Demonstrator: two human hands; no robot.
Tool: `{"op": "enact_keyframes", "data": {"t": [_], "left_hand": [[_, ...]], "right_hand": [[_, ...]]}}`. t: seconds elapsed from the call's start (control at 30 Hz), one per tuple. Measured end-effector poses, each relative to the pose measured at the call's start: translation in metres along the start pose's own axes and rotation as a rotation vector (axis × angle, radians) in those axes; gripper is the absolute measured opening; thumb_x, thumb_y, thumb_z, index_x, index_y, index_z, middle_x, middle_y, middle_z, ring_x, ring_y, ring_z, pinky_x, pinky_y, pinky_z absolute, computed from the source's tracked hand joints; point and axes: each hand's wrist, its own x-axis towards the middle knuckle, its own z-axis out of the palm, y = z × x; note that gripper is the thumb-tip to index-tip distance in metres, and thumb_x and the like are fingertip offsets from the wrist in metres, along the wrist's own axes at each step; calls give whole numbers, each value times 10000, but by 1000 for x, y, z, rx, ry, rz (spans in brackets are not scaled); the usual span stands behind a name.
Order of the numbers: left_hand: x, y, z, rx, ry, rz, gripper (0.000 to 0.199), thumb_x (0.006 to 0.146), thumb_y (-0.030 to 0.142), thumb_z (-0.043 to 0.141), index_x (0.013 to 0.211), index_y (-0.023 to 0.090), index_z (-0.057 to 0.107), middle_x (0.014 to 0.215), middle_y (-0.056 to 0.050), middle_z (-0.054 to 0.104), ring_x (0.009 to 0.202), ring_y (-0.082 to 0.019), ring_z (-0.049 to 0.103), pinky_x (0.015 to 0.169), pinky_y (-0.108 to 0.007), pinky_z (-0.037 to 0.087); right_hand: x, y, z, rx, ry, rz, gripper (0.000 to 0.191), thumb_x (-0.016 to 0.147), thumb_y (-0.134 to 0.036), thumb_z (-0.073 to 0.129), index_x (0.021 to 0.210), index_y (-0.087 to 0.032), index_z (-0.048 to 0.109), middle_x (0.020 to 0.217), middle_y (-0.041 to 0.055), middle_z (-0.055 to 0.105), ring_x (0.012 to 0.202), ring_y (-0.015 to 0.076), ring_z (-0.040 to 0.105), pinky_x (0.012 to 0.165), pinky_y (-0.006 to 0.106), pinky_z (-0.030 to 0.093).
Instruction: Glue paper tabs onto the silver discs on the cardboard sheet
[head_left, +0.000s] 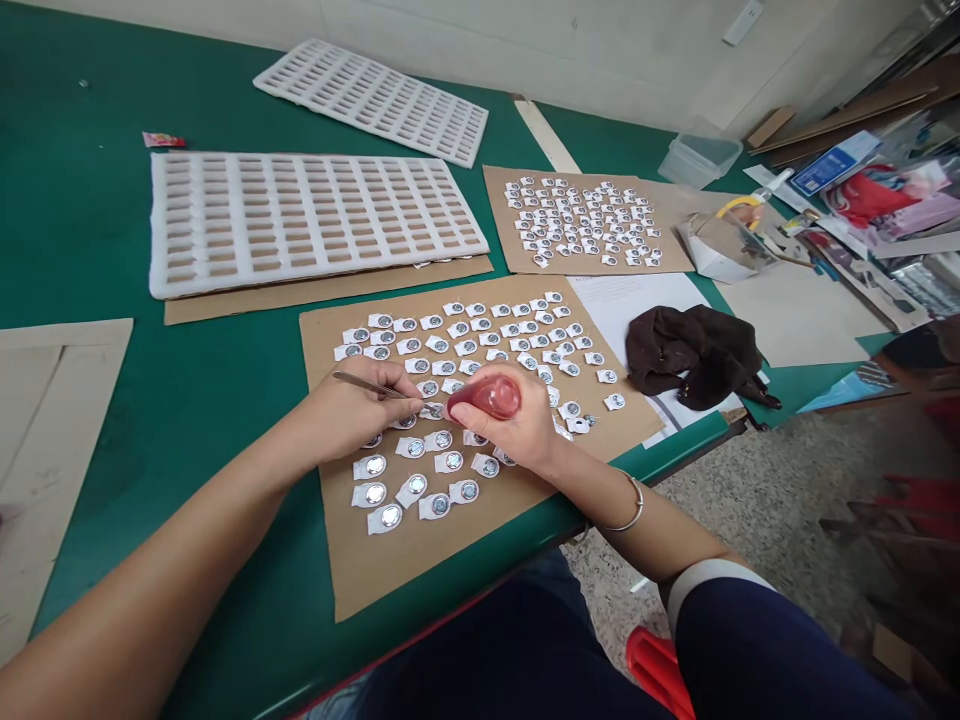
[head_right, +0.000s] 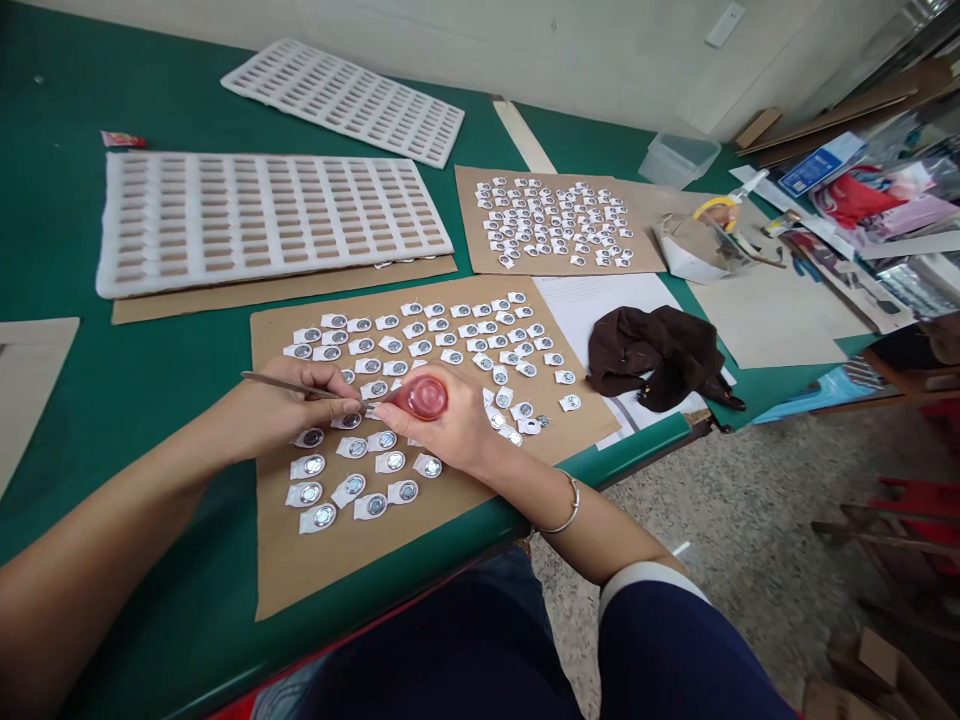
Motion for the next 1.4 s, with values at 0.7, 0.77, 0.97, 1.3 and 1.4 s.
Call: {"op": "enact_keyframes", "data": {"t": [0.7, 0.77, 0.97, 1.3, 1.4], "left_hand": [[-2, 6, 0, -28, -21, 15, 274, 650, 423, 687, 758, 173, 664, 658, -39, 671, 520, -140, 550, 458, -250, 403], [-2, 6, -1, -19, -14, 22, 263, 652, 417, 684, 752, 174, 667, 682, -47, 682, 560, -153, 575, 481, -255, 417], [-2, 5, -1, -7, -16, 24, 244, 654, 409, 684, 751, 185, 676, 701, -53, 695, 605, -178, 610, 504, -266, 439], [-2, 4, -1, -15, -20, 3, 241, 662, 402, 687, 759, 181, 675, 680, -51, 687, 555, -160, 581, 481, -259, 420], [-3, 4, -1, -24, -13, -12, 234, 657, 395, 690, 754, 182, 675, 655, -46, 677, 548, -159, 576, 469, -253, 412]], "right_hand": [[1, 0, -2, 14, 7, 36, 237, 699, -387, 755, 795, -212, 628, 761, -6, 681, 706, 144, 636, 678, 292, 534], [2, -1, -2, 20, 10, 47, 241, 700, -396, 752, 786, -210, 626, 757, -5, 680, 698, 142, 635, 672, 289, 533], [2, -2, -5, 18, 1, 107, 223, 708, -384, 739, 790, -212, 623, 763, -3, 677, 676, 136, 631, 673, 292, 536], [3, -1, -5, 3, 7, 114, 223, 704, -392, 733, 784, -220, 616, 759, -3, 670, 682, 143, 633, 675, 301, 535], [3, -2, -5, 25, 11, 107, 237, 704, -402, 738, 780, -214, 616, 754, -4, 667, 671, 139, 629, 669, 298, 535]]}}
